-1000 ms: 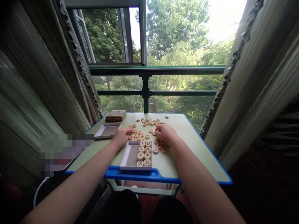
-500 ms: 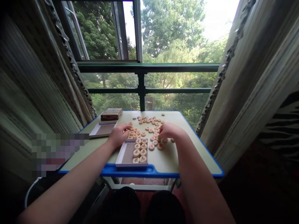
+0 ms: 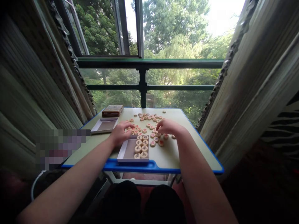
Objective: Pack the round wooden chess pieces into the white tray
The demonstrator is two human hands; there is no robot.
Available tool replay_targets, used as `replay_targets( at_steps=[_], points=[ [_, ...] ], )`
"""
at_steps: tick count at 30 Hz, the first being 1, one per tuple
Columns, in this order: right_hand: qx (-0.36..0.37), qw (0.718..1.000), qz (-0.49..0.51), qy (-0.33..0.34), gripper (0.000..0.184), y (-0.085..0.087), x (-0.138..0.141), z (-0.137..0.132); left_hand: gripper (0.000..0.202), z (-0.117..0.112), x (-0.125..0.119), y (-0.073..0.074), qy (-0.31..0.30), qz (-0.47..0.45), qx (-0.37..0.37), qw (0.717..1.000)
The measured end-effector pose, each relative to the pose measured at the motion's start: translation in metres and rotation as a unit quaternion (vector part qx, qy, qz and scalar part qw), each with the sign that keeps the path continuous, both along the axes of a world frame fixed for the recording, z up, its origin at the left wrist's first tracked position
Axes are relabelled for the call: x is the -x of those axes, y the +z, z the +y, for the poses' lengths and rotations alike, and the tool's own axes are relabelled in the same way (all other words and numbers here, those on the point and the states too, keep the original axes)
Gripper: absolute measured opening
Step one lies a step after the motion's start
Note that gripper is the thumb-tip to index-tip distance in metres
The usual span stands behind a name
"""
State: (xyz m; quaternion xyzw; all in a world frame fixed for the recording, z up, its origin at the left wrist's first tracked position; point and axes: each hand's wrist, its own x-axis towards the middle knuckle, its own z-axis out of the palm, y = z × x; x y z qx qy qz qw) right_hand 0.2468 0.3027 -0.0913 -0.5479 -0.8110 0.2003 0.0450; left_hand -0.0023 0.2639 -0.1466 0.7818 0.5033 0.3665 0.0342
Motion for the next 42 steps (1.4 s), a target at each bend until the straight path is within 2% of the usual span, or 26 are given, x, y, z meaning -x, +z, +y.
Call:
replay_targets(
  at_steps=[4,8,13,18,27,33,38,42],
  points=[
    [0.043,0.999,-0.008,-0.019,0.022,-0.003,0.000,0.000,0.019,-0.007,-0.003,0.004,-0.027,-0.006,0.014,1.000],
    [0.069,0.998,-0.004,0.001,0.028,-0.007,-0.001,0.003,0.017,-0.008,-0.003,0.004,-0.033,-0.003,0.013,0.999],
    [0.039,0.999,0.001,0.001,0.037,-0.005,-0.004,0.003,0.015,-0.005,-0.002,0.003,-0.040,0.012,0.022,0.999],
    [0.055,0.998,-0.016,-0.017,0.024,0.000,0.000,-0.004,0.018,-0.003,-0.002,0.001,-0.025,0.002,0.023,0.999],
    [0.043,0.998,-0.029,-0.034,0.023,-0.005,-0.002,0.000,0.016,-0.002,-0.002,-0.001,-0.025,0.000,0.012,1.000],
    [0.020,0.999,-0.036,-0.024,0.019,-0.005,-0.002,-0.001,0.031,0.000,-0.002,-0.002,-0.004,-0.026,0.016,1.000],
    [-0.065,0.997,0.041,0.012,0.019,0.000,0.003,-0.005,0.027,-0.001,-0.004,0.000,0.004,-0.053,0.015,0.998],
    [-0.087,0.983,0.151,0.058,0.020,-0.005,0.016,-0.009,0.021,-0.002,-0.006,0.003,-0.017,-0.077,0.020,0.997]
  ],
)
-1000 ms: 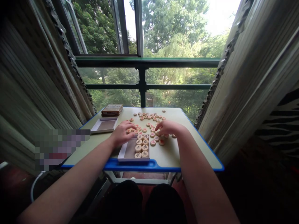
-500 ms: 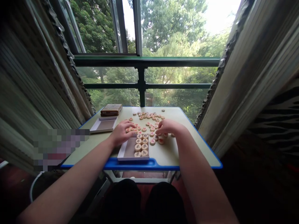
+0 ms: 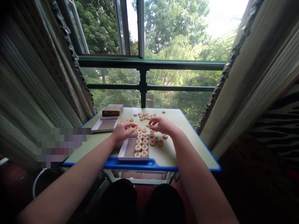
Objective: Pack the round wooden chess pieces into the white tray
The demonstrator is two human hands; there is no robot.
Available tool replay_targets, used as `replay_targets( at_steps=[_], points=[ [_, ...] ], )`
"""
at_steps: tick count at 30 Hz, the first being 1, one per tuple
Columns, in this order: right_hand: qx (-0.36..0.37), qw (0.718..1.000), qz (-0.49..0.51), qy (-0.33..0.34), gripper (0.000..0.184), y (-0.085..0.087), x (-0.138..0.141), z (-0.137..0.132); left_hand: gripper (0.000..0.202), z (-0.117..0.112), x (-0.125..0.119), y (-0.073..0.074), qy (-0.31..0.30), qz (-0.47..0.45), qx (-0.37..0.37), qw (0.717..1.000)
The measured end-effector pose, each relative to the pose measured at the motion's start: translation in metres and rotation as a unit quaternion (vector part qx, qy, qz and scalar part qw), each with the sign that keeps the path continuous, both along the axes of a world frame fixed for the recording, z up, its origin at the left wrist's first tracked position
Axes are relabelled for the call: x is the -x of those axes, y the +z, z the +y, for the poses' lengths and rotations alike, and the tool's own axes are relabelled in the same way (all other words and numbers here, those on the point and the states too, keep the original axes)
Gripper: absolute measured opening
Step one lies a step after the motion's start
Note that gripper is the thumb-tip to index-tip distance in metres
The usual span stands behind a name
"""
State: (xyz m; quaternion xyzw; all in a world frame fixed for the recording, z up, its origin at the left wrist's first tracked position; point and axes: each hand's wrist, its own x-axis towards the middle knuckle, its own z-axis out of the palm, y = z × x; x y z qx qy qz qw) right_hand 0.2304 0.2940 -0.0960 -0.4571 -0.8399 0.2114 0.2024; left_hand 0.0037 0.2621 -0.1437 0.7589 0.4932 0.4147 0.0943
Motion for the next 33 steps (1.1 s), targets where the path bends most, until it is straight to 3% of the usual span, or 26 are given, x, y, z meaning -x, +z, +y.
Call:
replay_targets(
  at_steps=[6,12,26,33],
  points=[
    [-0.110,0.985,0.104,0.082,0.020,-0.020,0.026,-0.002,0.032,0.001,-0.001,0.001,-0.022,-0.128,0.085,0.988],
    [-0.184,0.969,0.127,0.105,0.015,-0.025,0.031,-0.001,0.030,-0.003,-0.003,0.007,-0.047,-0.145,0.105,0.983],
    [-0.116,0.971,0.173,0.114,0.017,-0.019,0.034,-0.010,0.036,0.001,-0.002,0.000,-0.118,-0.238,0.122,0.956],
    [-0.146,0.970,0.157,0.113,0.020,-0.020,0.034,-0.009,0.031,0.001,-0.001,0.000,-0.102,-0.232,0.119,0.960]
  ],
)
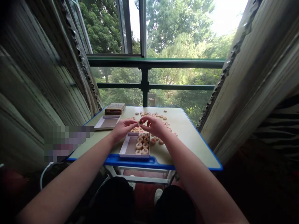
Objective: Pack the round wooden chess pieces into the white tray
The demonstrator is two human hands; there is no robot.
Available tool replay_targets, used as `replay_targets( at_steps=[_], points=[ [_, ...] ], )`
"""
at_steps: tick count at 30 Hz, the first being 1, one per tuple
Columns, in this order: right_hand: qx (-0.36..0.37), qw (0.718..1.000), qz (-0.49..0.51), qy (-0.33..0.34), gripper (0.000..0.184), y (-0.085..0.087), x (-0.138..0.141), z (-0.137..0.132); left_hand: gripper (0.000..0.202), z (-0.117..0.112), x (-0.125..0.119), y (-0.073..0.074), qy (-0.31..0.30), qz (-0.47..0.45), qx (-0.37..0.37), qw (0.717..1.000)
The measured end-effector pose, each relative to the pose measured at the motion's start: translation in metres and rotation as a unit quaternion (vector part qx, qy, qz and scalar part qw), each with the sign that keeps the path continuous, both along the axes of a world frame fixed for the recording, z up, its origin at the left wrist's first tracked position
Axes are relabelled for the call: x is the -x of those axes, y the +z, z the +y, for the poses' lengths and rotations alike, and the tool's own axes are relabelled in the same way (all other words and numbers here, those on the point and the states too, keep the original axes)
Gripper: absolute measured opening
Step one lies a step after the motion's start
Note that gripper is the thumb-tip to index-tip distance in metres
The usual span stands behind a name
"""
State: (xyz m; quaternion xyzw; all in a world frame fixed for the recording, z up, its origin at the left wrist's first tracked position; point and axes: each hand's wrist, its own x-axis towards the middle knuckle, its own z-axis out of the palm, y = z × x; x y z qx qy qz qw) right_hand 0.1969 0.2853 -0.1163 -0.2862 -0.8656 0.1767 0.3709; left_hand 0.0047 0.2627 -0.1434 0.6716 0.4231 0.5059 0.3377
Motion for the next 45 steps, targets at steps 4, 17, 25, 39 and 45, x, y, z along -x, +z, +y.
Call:
replay_targets(
  at_steps=[4,17,25,39,45],
  points=[
    [-0.015,0.999,-0.019,-0.038,0.021,0.006,-0.005,-0.001,0.021,-0.004,0.002,0.004,0.063,0.066,-0.007,0.996],
    [-0.044,0.995,-0.061,-0.059,0.014,-0.004,-0.015,-0.080,0.016,-0.059,0.015,0.006,0.077,0.178,-0.130,0.972],
    [-0.088,0.991,-0.058,-0.083,0.013,-0.014,-0.008,-0.087,0.013,-0.079,0.010,-0.001,0.075,0.214,-0.196,0.954],
    [-0.181,0.972,-0.112,-0.103,0.013,-0.021,-0.002,-0.100,0.016,-0.082,0.011,0.002,-0.031,0.245,-0.243,0.938],
    [-0.170,0.973,-0.128,-0.091,0.013,-0.023,-0.003,-0.099,0.017,-0.081,0.012,0.000,-0.049,0.240,-0.229,0.942]
  ],
)
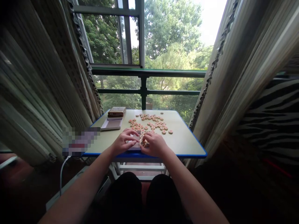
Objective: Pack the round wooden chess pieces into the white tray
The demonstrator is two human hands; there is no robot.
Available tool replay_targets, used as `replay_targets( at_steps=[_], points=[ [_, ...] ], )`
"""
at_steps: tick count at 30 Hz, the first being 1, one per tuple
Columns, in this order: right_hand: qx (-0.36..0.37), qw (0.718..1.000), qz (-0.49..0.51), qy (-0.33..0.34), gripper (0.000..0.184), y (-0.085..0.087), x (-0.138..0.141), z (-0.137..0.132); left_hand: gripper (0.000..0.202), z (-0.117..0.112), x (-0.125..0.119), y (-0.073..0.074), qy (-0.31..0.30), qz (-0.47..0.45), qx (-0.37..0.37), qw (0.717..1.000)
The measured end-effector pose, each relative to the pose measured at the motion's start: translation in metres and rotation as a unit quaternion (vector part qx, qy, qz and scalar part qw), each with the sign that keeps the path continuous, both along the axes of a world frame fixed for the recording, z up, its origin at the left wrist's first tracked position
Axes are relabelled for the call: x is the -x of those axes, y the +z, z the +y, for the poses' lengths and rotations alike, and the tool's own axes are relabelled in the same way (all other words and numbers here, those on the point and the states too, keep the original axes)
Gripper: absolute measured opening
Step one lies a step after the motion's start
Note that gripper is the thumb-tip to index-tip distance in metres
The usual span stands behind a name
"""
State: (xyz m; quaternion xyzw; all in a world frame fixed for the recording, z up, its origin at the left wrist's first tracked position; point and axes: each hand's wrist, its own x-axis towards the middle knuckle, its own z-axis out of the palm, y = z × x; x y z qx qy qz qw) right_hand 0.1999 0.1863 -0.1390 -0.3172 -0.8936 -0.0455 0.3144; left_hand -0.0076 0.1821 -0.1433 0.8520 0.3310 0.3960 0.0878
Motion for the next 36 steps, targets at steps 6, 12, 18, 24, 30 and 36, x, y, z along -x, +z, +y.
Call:
replay_targets(
  at_steps=[6,12,18,24,30,36],
  points=[
    [0.026,1.000,-0.002,0.003,0.012,0.0007,0.0001,0.0008,0.017,-0.0007,-0.0013,0.0033,-0.018,0.005,0.024,1.000],
    [0.044,0.999,0.004,0.006,0.012,0.0019,-0.0004,0.0002,0.014,-0.0021,-0.0024,0.0042,-0.023,-0.001,0.026,0.999],
    [0.051,0.999,0.013,0.006,0.013,0.0010,-0.0010,0.0009,0.017,0.0003,-0.0060,-0.0011,-0.014,-0.010,0.020,1.000],
    [0.061,0.998,0.009,0.012,0.013,0.0005,-0.0009,0.0013,0.018,0.0022,-0.0069,-0.0035,0.001,0.037,-0.004,0.999],
    [0.059,0.998,0.002,0.020,0.012,0.0015,-0.0014,0.0012,0.015,0.0007,-0.0078,-0.0025,-0.009,0.038,0.012,0.999],
    [0.064,0.998,0.001,0.025,0.012,0.0024,-0.0014,0.0010,0.015,0.0009,-0.0088,-0.0024,-0.011,0.042,0.036,0.998]
  ],
)
